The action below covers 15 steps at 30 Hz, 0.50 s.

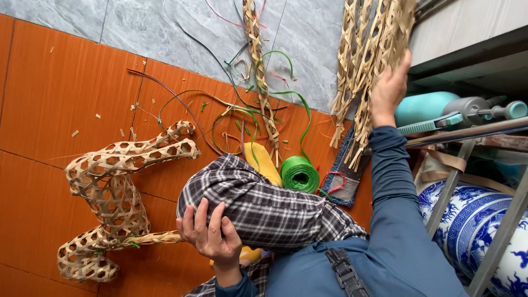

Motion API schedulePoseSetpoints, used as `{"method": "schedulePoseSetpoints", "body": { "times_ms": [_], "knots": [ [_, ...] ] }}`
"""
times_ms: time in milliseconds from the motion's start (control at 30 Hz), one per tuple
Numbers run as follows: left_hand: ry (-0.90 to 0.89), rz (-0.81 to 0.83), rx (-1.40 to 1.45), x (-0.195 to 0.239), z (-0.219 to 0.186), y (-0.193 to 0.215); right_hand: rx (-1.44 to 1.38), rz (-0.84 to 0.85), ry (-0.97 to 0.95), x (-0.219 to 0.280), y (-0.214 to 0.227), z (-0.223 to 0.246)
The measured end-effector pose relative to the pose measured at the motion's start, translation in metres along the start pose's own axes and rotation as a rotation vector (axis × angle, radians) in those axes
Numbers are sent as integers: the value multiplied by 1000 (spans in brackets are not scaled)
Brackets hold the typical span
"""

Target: Assembling and trimming woven bamboo animal figures using scissors and string

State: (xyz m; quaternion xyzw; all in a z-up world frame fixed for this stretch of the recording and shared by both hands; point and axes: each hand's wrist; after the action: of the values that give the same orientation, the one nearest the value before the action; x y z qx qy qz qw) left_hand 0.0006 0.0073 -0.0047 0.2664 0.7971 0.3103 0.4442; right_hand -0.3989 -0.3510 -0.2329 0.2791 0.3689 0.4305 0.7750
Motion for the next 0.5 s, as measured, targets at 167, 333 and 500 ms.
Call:
{"method": "schedulePoseSetpoints", "body": {
  "times_ms": [167, 333, 500],
  "knots": [
    [-1, -5, 6, 1, 0, 0, 37, 100, -470, 58, 29, -36],
    [10, 14, 2, 2, 1, 1, 567, 166, -158, 63, 14, -19],
    [-3, 20, 7, -4, -7, 2, 153, 582, -202, 48, -27, 62]
  ]
}}
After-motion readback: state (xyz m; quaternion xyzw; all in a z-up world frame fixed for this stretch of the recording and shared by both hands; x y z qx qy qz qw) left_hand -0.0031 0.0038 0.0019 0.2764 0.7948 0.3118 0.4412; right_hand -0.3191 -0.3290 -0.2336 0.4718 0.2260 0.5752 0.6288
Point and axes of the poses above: each hand's wrist, its own x-axis away from the middle knuckle, its own y-axis out of the back of the hand, z = x × y, and after that the axes turned 14 degrees about -z, right-handed
